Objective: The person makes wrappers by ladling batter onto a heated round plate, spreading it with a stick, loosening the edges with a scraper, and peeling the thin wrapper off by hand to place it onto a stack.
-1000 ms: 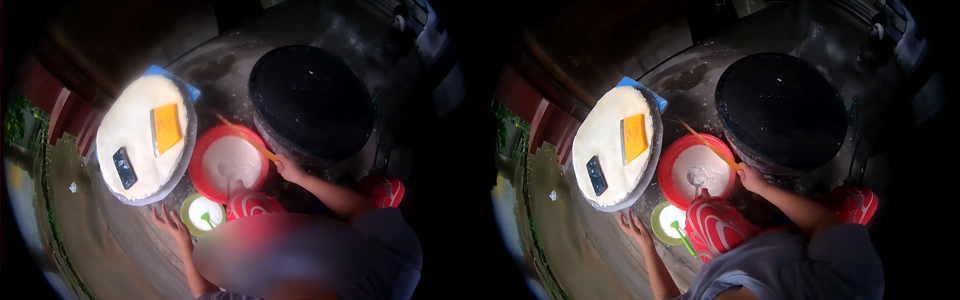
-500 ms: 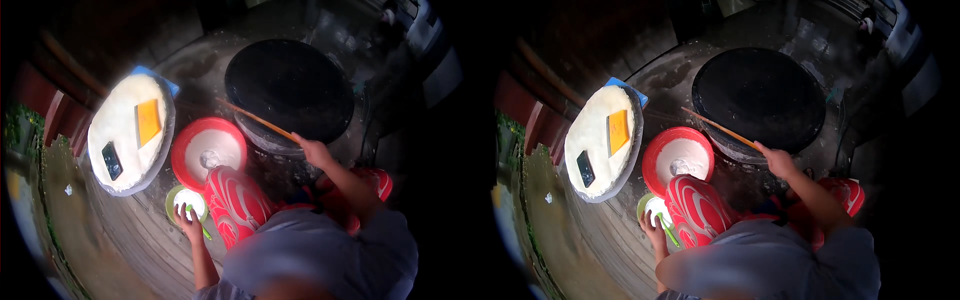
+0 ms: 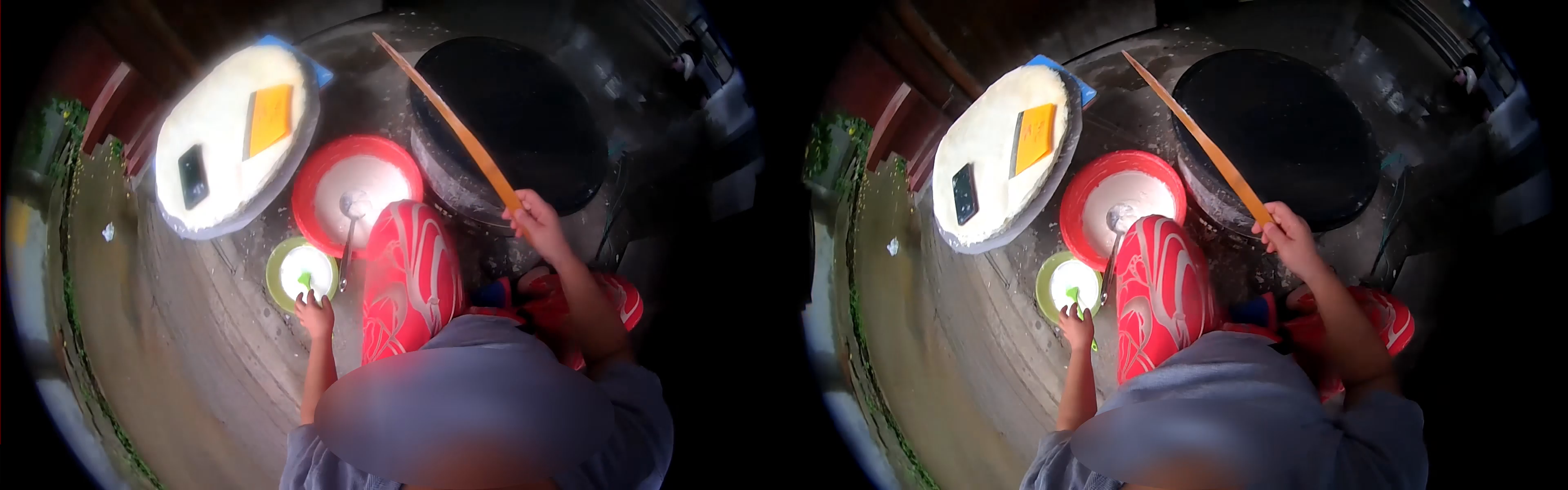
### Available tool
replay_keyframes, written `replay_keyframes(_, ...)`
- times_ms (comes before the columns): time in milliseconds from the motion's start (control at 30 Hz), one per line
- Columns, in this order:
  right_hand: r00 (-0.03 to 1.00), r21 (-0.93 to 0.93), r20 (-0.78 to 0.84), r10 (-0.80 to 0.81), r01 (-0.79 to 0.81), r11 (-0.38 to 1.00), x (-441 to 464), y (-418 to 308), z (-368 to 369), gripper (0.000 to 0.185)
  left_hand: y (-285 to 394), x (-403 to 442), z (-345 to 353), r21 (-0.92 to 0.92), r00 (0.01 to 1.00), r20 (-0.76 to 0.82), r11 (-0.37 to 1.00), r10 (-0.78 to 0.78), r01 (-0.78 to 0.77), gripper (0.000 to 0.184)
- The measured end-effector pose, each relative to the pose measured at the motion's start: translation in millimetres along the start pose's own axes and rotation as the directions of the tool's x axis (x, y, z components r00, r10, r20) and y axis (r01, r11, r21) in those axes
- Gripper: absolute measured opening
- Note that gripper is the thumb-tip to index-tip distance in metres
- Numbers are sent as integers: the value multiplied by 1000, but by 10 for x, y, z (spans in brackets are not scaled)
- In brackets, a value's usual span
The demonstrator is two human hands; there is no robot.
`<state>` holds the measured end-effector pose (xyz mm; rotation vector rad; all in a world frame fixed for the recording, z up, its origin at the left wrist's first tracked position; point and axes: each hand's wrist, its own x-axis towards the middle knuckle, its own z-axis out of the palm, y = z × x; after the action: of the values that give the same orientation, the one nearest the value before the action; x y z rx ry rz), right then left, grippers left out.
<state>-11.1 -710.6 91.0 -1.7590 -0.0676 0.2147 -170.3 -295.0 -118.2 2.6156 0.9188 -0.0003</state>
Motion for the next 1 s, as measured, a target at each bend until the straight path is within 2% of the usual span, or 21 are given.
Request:
replay_keyframes(33,999,-37,23,30,-29,999,21,-260,99,21,-13,18,42,160,991,34,979,-132,125,47)
replay_keyframes(67,995,-186,95,-5,23,982,58,-510,164,19,-33,28,101,215,973,65,956,-219,201,51)
replay_keyframes(100,972,-329,210,-101,167,930,125,-628,253,21,-83,45,151,269,947,96,924,-306,272,56)
replay_keyframes(167,846,-370,382,-371,508,778,214,-823,607,29,-117,115,179,198,846,245,878,-474,435,61)
replay_keyframes(200,803,-417,488,-343,559,717,240,-987,807,34,-91,122,166,209,834,286,880,-472,427,58)
replay_keyframes(233,789,-566,594,-158,549,615,245,-1185,1003,35,-103,106,148,218,822,330,884,-465,413,56)
replay_keyframes(267,744,-622,662,-87,610,491,286,-1211,1250,32,-307,145,381,152,836,341,903,-429,402,53)
replay_keyframes(300,702,-655,712,-7,667,355,322,-1214,1501,29,-515,177,657,86,852,350,919,-390,386,50)
replay_keyframes(333,688,-689,718,105,682,245,394,-1121,1787,26,-561,152,722,80,896,285,940,-341,332,40)
replay_keyframes(367,678,-708,704,211,695,127,493,-982,2082,22,-528,152,659,75,891,283,934,-355,349,40)
replay_keyframes(433,650,-700,701,293,705,112,671,-801,2534,19,-309,94,293,-133,859,259,865,-441,484,31)
replay_keyframes(467,645,-715,680,348,688,124,772,-691,2707,19,-240,44,185,-266,866,190,825,-462,498,30)
replay_keyframes(500,636,-731,658,403,669,135,865,-578,2850,20,-290,9,198,-263,859,188,818,-476,511,30)
replay_keyframes(567,638,-758,638,431,618,208,1050,-343,3033,21,-418,-149,244,-418,867,285,761,-408,495,33)
replay_keyframes(600,650,-791,607,458,548,272,1103,-264,3099,22,-389,-326,256,-474,951,30,833,-307,283,36)
replay_keyframes(633,640,-784,615,460,557,274,1117,-216,3139,22,-384,-427,298,-576,967,-16,793,-254,198,35)
replay_keyframes(733,631,-796,605,485,488,358,1111,-106,3168,24,-319,-512,384,-520,983,7,839,-185,161,34)
replay_keyframes(833,662,-818,575,480,480,318,1132,-82,3101,25,-755,-125,1144,-655,927,79,681,-367,326,32)
replay_keyframes(900,618,-771,635,464,544,331,1163,-235,2980,26,-761,78,982,-546,820,169,641,-547,539,35)
replay_keyframes(933,623,-756,650,434,589,287,1143,-386,2906,25,-867,98,1056,-551,824,170,641,-540,534,35)
replay_keyframes(1000,647,-748,662,378,600,284,1072,-758,2672,25,-1040,87,1193,-493,885,167,740,-435,456,35)
